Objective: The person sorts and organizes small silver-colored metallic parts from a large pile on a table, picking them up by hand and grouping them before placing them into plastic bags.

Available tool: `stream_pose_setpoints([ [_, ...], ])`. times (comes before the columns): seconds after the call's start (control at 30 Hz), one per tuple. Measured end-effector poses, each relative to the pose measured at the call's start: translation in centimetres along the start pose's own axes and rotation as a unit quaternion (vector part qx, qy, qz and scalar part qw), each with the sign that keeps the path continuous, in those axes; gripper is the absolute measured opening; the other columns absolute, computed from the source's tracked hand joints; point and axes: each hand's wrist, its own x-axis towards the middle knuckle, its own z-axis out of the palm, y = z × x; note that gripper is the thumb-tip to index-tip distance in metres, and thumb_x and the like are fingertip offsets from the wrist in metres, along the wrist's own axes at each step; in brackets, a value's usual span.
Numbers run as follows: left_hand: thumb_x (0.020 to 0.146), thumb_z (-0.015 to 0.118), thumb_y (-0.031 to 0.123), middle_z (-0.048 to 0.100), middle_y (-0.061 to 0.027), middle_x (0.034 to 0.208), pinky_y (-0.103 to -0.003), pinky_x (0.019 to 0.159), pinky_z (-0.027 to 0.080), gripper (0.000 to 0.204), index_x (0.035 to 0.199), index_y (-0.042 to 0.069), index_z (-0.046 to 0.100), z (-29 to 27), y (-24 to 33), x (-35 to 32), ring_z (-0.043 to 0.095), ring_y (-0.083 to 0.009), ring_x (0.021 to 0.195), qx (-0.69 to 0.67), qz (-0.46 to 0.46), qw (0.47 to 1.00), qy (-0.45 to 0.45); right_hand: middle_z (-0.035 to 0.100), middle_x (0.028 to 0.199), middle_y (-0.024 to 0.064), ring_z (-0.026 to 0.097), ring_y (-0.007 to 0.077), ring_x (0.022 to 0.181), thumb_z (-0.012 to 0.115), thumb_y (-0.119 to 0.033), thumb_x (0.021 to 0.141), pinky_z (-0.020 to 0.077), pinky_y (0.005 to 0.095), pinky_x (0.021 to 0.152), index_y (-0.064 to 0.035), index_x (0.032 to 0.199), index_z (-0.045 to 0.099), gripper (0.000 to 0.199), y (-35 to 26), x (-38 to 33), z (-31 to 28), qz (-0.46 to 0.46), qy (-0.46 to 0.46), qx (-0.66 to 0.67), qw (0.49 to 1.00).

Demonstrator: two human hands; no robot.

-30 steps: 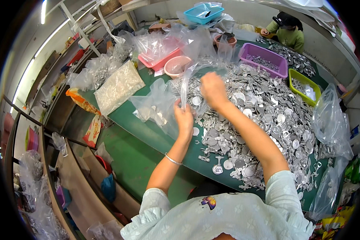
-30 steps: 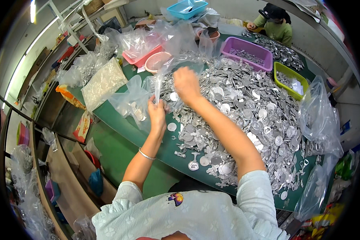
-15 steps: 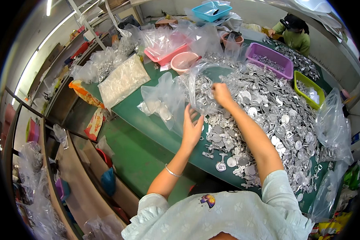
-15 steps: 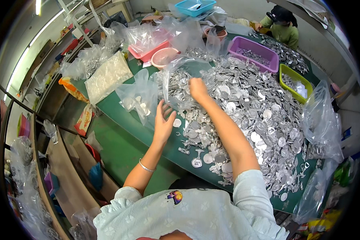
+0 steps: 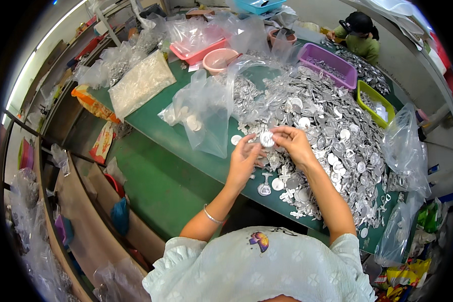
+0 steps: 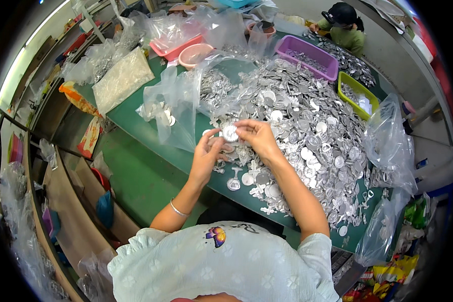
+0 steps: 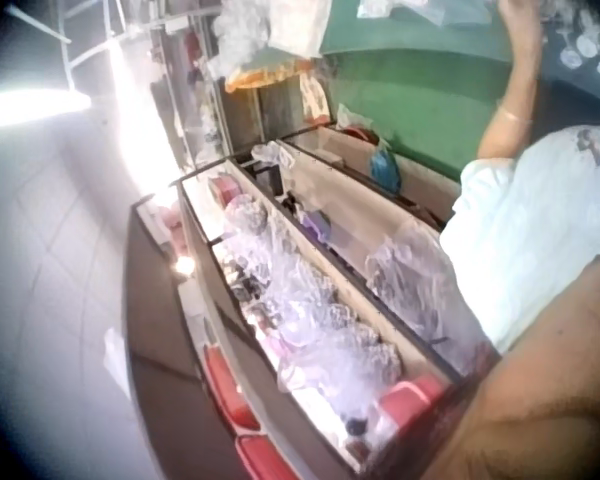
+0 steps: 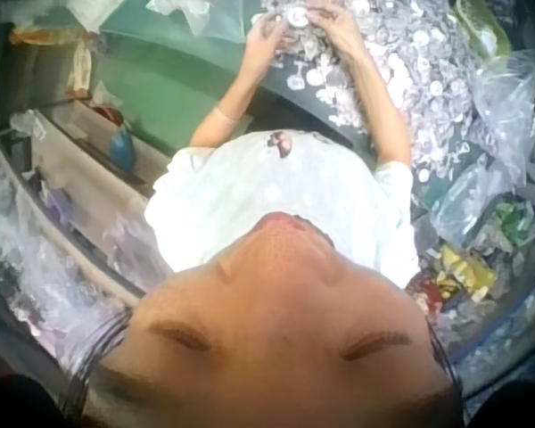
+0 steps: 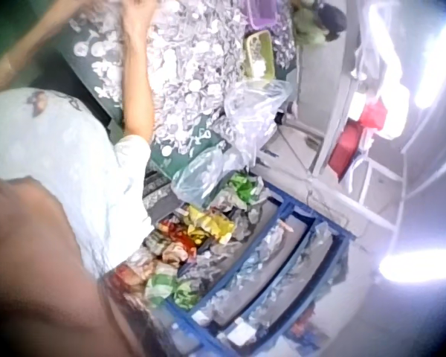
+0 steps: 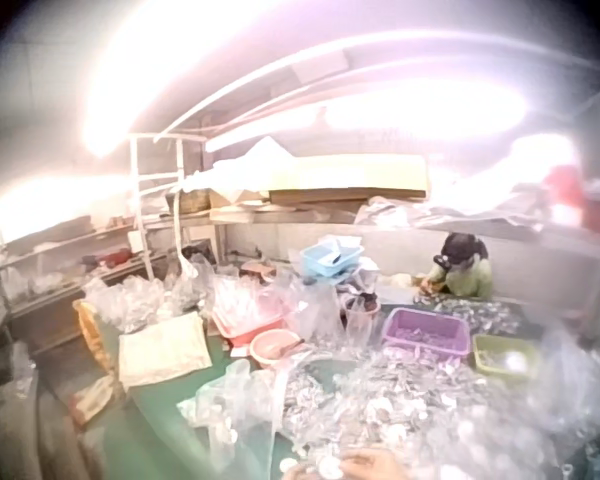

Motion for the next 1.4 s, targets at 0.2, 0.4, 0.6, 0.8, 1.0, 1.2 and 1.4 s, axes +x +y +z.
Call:
stream_pose_setpoints([
  [0.2,0.089,0.052,0.014,0.061,-0.0102,0.071,-0.020,0.049,0.042,0.015,0.092,-0.001,0.053,-3.9,0.0,0.2,0.053,-0.0105,0.052,-0.096,0.009,0.983,0.156,0.060,0.084,0.0034,0.053,0.0072,0.071,0.061,-0.005,0.080,0.0439,0.0210,0.063,0.0009,0.102,0.059,0.023,2.3,-3.0,0.9,-0.099,-0.008,-0.134,0.986],
  [0.4,0.090,0.049,0.011,0.058,-0.0115,0.091,-0.028,0.067,0.047,0.027,0.112,-0.002,0.044,-8.9,1.4,1.9,0.056,-0.0155,0.077,-0.119,0.080,0.953,0.268,0.059,0.086,0.0083,0.055,0.0133,0.071,0.062,-0.010,0.080,0.0449,0.0272,0.066,0.0013,0.099,0.059,0.023,2.9,-5.1,0.7,-0.066,-0.109,-0.253,0.959],
  [0.6,0.085,0.053,0.006,0.036,-0.0183,0.133,-0.034,0.100,0.027,0.061,0.136,-0.001,0.021,-10.9,3.1,4.3,0.037,-0.0252,0.122,0.040,0.056,0.944,0.323,0.057,0.091,0.0155,0.055,0.0302,0.085,0.062,-0.013,0.079,0.0442,0.0360,0.074,0.0015,0.097,0.058,0.023,2.3,-6.7,-0.5,-0.108,-0.054,-0.355,0.927],
  [0.8,0.082,0.052,-0.001,0.023,-0.0183,0.140,-0.036,0.101,0.028,0.067,0.138,-0.001,0.015,-10.8,1.4,-0.2,0.031,-0.0270,0.126,0.107,0.160,0.910,0.367,0.057,0.088,0.0124,0.051,0.0309,0.085,0.064,-0.002,0.071,0.0410,0.0383,0.078,0.0002,0.087,0.059,0.017,2.4,-9.7,-5.2,-0.221,0.187,-0.497,0.818],
  [1.0,0.083,0.048,-0.004,0.039,-0.0136,0.130,-0.031,0.093,0.037,0.047,0.128,-0.001,0.034,-3.6,-1.0,-4.2,0.042,-0.0215,0.115,0.191,0.164,0.925,0.284,0.055,0.109,0.0107,0.048,0.0300,0.104,0.062,-0.002,0.073,0.0381,0.0381,0.087,-0.0041,0.106,0.055,0.034,1.0,-7.3,-6.3,-0.246,0.181,-0.533,0.789],
  [1.2,0.075,0.056,-0.007,0.055,-0.0142,0.104,-0.031,0.075,0.045,0.029,0.103,0.001,0.057,2.5,-4.0,-5.5,0.054,-0.0281,0.093,0.309,0.159,0.937,-0.031,0.055,0.111,0.0038,0.046,0.0236,0.110,0.060,-0.005,0.075,0.0299,0.0435,0.096,-0.0106,0.106,0.056,0.031,3.1,-3.5,-7.4,-0.267,0.116,-0.645,0.706],
  [1.4,0.070,0.063,-0.001,0.055,-0.0098,0.103,-0.040,0.088,0.037,0.031,0.099,0.006,0.062,6.3,-5.1,0.8,0.049,-0.0296,0.101,0.527,0.335,0.777,-0.080,0.058,0.084,0.0049,0.053,0.0223,0.089,0.059,-0.002,0.074,0.0337,0.0441,0.086,-0.0070,0.086,0.059,0.013,2.0,-4.1,-9.3,-0.320,0.234,-0.614,0.682],
])
